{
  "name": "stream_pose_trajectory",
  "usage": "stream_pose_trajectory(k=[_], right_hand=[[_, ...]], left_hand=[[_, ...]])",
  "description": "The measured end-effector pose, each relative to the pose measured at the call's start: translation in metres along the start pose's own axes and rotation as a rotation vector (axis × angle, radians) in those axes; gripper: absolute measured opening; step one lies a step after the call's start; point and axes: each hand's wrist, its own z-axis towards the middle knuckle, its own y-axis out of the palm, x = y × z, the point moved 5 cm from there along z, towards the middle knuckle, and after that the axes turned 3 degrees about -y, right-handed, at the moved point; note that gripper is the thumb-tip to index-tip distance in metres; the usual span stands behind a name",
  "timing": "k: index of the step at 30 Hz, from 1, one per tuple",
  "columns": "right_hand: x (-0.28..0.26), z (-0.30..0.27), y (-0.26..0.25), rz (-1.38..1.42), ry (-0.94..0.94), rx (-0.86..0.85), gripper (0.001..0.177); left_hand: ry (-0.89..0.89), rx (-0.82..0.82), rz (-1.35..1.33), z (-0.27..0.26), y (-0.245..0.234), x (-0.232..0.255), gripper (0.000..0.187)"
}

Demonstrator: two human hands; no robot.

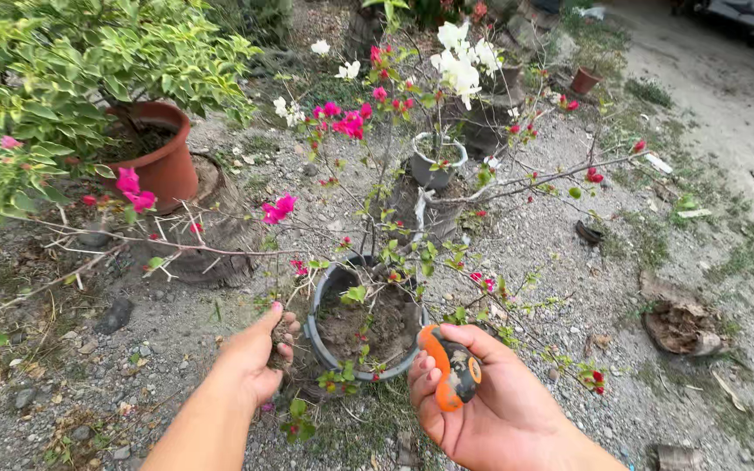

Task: The person uses a trowel to loosen the soil in several potted plants and pulls out weeds by hand.

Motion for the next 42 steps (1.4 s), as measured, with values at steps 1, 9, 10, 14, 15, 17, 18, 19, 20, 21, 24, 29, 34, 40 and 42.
stream_pose_trajectory(k=[1,9,10,14,15,17,18,19,20,21,24,29,34,40,42], right_hand=[[0.006,-0.005,0.015,0.008,-0.003,-0.049,0.028],[0.06,-0.032,0.129,-0.143,-0.171,-0.658,0.031],[0.068,-0.028,0.144,-0.124,-0.192,-0.705,0.032],[0.098,0.019,0.206,-0.285,-0.363,-0.675,0.028],[0.108,0.034,0.224,-0.303,-0.351,-0.659,0.028],[0.125,0.061,0.259,-0.36,-0.33,-0.624,0.028],[0.133,0.073,0.275,-0.357,-0.284,-0.654,0.027],[0.141,0.087,0.291,-0.353,-0.236,-0.683,0.027],[0.149,0.098,0.306,-0.347,-0.188,-0.714,0.027],[0.156,0.109,0.318,-0.354,-0.146,-0.714,0.027],[0.165,0.137,0.34,-0.411,-0.084,-0.675,0.031],[0.162,0.182,0.367,-0.589,-0.034,-0.777,0.034],[0.169,0.23,0.424,-0.807,0.039,-0.841,0.04],[0.203,0.274,0.494,-0.868,0.089,-0.593,0.039],[0.218,0.288,0.511,-0.882,0.105,-0.496,0.037]], left_hand=[[-0.018,-0.061,-0.023,-0.005,0.001,0.004,0.027],[0.054,0.072,-0.016,-0.045,-0.16,0.129,0.037],[0.078,0.106,-0.035,-0.053,-0.19,0.152,0.036],[0.198,0.3,-0.121,-0.083,-0.301,0.231,0.03],[0.25,0.301,-0.161,-0.087,-0.318,0.251,0.028],[0.357,0.287,-0.243,-0.102,-0.346,0.281,0.022],[0.409,0.274,-0.275,-0.107,-0.352,0.297,0.019],[0.461,0.261,-0.305,-0.112,-0.356,0.312,0.017],[0.455,0.245,-0.35,-0.119,-0.358,0.323,0.016],[0.45,0.227,-0.395,-0.125,-0.36,0.334,0.015],[0.482,0.169,-0.468,-0.136,-0.366,0.359,0.014],[0.48,0.217,-0.51,-0.118,-0.375,0.397,0.015],[0.603,0.185,-0.454,-0.084,-0.365,0.463,0.015],[0.562,0.268,-0.527,-0.067,-0.386,0.524,0.016],[0.601,0.218,-0.513,-0.057,-0.403,0.55,0.015]])
